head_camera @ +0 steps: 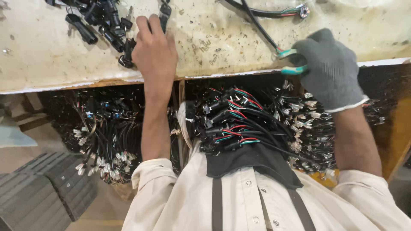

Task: The person picks up black cable connectors and wires from the workbench, strips and trims wire ends with pliers, and joins the wires into connectors, placing finished harnesses into a growing pile on their lap and the bench.

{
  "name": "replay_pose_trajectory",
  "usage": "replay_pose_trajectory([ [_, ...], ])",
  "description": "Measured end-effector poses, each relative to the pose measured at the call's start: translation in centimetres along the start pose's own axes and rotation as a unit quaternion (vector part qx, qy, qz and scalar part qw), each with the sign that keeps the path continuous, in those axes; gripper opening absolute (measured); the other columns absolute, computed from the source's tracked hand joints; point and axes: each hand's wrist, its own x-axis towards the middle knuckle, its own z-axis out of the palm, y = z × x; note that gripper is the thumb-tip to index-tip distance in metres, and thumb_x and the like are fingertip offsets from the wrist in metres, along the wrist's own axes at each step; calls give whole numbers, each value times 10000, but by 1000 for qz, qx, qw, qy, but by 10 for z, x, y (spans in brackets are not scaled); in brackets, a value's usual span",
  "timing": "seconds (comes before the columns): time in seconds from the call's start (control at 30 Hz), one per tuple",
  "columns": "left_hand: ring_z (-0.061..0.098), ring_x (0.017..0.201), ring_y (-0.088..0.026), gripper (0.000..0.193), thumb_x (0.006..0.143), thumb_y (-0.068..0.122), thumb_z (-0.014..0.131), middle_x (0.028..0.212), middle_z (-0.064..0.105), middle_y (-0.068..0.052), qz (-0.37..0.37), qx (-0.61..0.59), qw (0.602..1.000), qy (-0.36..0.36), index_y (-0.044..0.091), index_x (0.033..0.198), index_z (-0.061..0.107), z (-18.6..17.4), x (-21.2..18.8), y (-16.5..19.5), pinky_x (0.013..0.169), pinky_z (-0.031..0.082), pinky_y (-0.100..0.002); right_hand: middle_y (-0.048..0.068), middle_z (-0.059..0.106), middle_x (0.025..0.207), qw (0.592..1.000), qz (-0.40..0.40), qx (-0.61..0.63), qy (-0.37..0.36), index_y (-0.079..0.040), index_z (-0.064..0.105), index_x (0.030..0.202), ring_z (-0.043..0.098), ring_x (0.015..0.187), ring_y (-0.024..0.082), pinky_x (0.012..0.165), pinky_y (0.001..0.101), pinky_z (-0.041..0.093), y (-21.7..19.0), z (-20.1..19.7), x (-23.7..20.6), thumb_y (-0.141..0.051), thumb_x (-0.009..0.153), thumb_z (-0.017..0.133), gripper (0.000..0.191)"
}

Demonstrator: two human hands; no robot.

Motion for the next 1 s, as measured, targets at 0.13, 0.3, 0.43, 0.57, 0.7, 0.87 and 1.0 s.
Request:
replay_pose_trajectory([
  [0.13, 625, 1012, -201, 332, 976, 220, 853, 1132, 614, -78, -13, -199, 977, 73, 98, 1207, 648, 29, -10, -24, 748, 539, -317, 81, 651, 1033, 994, -1, -79, 74, -133, 681, 1108, 685, 908, 301, 730, 428, 523, -10, 14, -10, -121, 943, 822, 217],
  [0.3, 669, 922, -177, 407, 839, 218, 878, 1033, 643, -44, -29, -680, 728, 82, 115, 1074, 563, 11, -20, 14, 815, 588, -350, 124, 640, 944, 998, 45, -39, 7, -122, 653, 1095, 660, 803, 304, 651, 454, 505, -3, 38, -20, -210, 1024, 843, 222],
  [0.43, 576, 747, -129, 478, 866, 171, 905, 906, 627, -73, -66, -714, 681, -146, 67, 1155, 540, -9, -38, 60, 665, 480, -267, 124, 672, 934, 997, 37, 53, 37, -44, 607, 1135, 681, 744, 290, 619, 415, 528, 4, 26, 5, -195, 983, 784, 278],
  [0.57, 591, 763, -67, 317, 1075, 214, 636, 994, 660, 3, 9, -761, 550, -343, 91, 1366, 612, -25, -47, 64, 708, 503, -209, 36, 688, 896, 950, -61, -302, 57, -44, 661, 1081, 706, 743, 148, 597, 306, 515, -16, 4, 13, -224, 993, 697, 203],
  [0.7, 576, 630, -54, 319, 1036, 181, 708, 988, 724, -46, 30, -690, 651, -316, 58, 1329, 673, -35, -45, 65, 644, 485, -217, -19, 621, 783, 959, 14, 274, 69, -183, 608, 843, 624, 732, 149, 594, 383, 497, -45, -8, -9, -188, 900, 695, 104],
  [0.87, 759, 982, -127, 322, 1071, 146, 678, 1194, 753, -76, 30, -665, 688, -289, 42, 1372, 638, -43, -48, 80, 876, 638, -269, -20, 640, 801, 974, -176, 45, -132, -231, 685, 803, 636, 764, 214, 619, 386, 490, -52, -1, -5, -248, 639, 792, 196],
  [1.0, 736, 1132, -259, 364, 1009, 142, 742, 1241, 715, -144, 100, -587, 782, -183, 15, 1327, 619, -42, -52, 83, 988, 586, -337, 17, 630, 838, 965, -45, 255, 34, -170, 668, 858, 627, 760, 213, 642, 350, 489, -64, 11, 5, -157, 759, 751, 130],
])
